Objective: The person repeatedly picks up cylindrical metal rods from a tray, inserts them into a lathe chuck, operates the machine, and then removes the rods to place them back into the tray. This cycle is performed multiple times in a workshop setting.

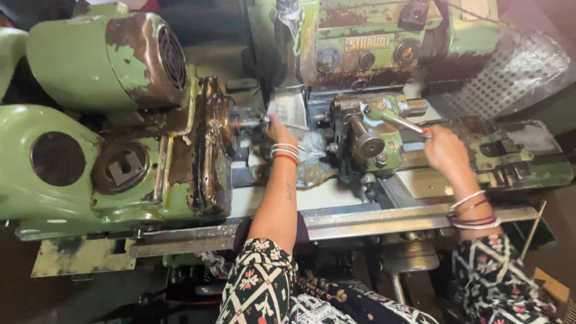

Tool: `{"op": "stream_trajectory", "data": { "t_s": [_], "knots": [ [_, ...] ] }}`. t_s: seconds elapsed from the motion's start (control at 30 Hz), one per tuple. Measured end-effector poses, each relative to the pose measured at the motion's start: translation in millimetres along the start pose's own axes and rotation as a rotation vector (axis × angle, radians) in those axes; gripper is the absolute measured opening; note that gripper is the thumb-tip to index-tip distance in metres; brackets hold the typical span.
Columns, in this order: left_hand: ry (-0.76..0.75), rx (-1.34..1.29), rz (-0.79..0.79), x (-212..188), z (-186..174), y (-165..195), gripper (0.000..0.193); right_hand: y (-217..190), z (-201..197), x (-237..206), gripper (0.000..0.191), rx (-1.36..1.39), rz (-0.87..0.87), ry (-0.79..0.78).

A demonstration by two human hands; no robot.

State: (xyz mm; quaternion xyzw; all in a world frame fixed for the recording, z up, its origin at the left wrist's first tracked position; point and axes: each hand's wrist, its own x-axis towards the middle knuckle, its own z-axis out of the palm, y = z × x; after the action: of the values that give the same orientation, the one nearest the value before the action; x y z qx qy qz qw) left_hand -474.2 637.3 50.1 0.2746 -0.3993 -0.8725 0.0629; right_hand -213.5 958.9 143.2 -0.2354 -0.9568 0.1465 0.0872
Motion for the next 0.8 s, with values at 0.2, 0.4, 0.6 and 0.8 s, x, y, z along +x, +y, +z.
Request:
{"op": "stream_trajectory", "data": {
  "t_s": [0.2,0.4,0.6,0.8],
  "knots": [
    [0.039,0.054,-0.045,1,-9,-8,0.051,32,-9,41,0.028,0.065,-0.259,0.037],
    [-0.069,0.076,0.012,4,-14,-2,0.048,36,-4,37,0.028,0.078,-0.195,0.000],
    [-0.032,-0.151,-0.067,10,-8,0,0.036,24,-18,42,0.027,0.074,-0.192,-0.053],
    [-0.076,-0.140,-0.216,13,-13,8,0.037,-15,1,-15,0.031,-0.078,0.039,0.010]
  ]
}}
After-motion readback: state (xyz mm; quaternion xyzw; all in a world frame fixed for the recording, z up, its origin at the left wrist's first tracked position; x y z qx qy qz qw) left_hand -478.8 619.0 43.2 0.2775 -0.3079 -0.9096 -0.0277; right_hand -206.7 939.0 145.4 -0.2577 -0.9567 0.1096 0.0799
